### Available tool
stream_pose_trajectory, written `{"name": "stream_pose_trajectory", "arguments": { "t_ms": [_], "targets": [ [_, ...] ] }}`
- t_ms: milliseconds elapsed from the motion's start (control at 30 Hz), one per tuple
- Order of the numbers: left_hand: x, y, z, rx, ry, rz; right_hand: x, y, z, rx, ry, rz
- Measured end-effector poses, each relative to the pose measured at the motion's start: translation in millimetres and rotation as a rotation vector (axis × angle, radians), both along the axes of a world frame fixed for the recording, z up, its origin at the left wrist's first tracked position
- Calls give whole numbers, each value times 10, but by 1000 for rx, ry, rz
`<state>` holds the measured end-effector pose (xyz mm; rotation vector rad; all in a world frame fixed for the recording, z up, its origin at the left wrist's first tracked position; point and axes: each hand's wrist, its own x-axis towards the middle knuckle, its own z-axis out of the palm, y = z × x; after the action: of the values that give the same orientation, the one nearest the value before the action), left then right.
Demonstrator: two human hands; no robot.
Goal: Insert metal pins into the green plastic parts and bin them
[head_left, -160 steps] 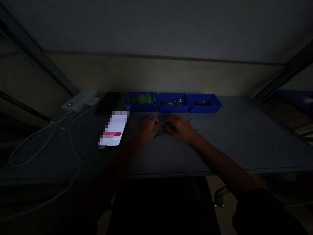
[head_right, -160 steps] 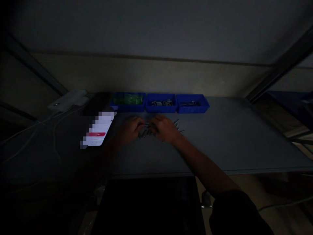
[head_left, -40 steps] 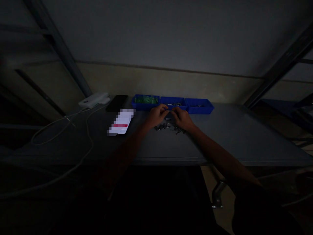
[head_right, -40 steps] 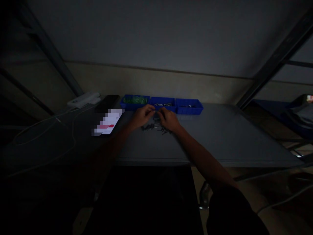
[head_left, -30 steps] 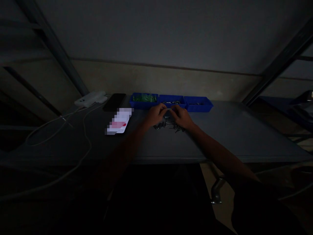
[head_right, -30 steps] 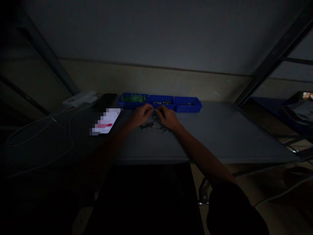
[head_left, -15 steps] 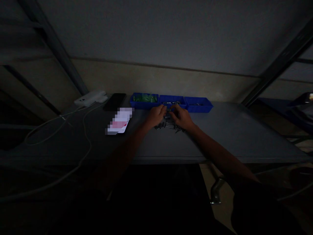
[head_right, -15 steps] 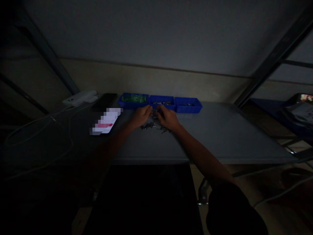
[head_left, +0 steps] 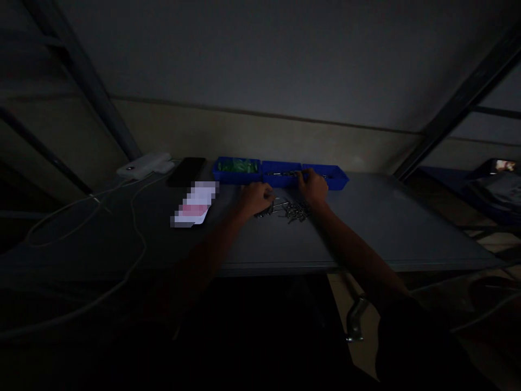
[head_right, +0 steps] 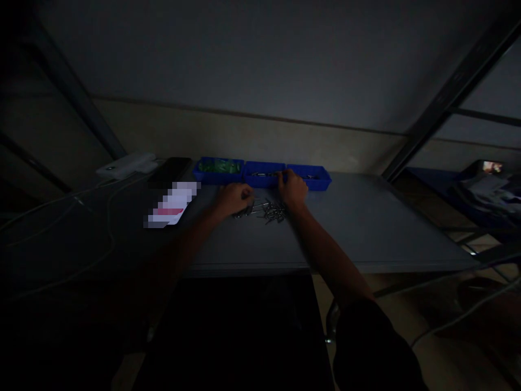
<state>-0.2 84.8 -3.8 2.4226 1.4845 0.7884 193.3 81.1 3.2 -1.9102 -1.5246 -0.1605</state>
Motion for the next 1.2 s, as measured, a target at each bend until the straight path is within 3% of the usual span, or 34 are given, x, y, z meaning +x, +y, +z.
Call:
{"name": "stream_pose_trajectory", "arguments": {
  "t_ms": [200, 400, 600, 1200],
  "targets": [
    [-17, 9, -37, -49, 51, 8, -47, -63, 1, -4, -42, 31],
    [-36, 72, -89, -25, 2, 24, -193, -199, -31, -50, -201, 304],
    [-22, 110, -7, -22, -98, -7, -315, -296, -24, -104, -293, 539],
    [17, -4, 148, -11, -224, -55, -295, -311, -51, 32, -200, 550]
  ]
}}
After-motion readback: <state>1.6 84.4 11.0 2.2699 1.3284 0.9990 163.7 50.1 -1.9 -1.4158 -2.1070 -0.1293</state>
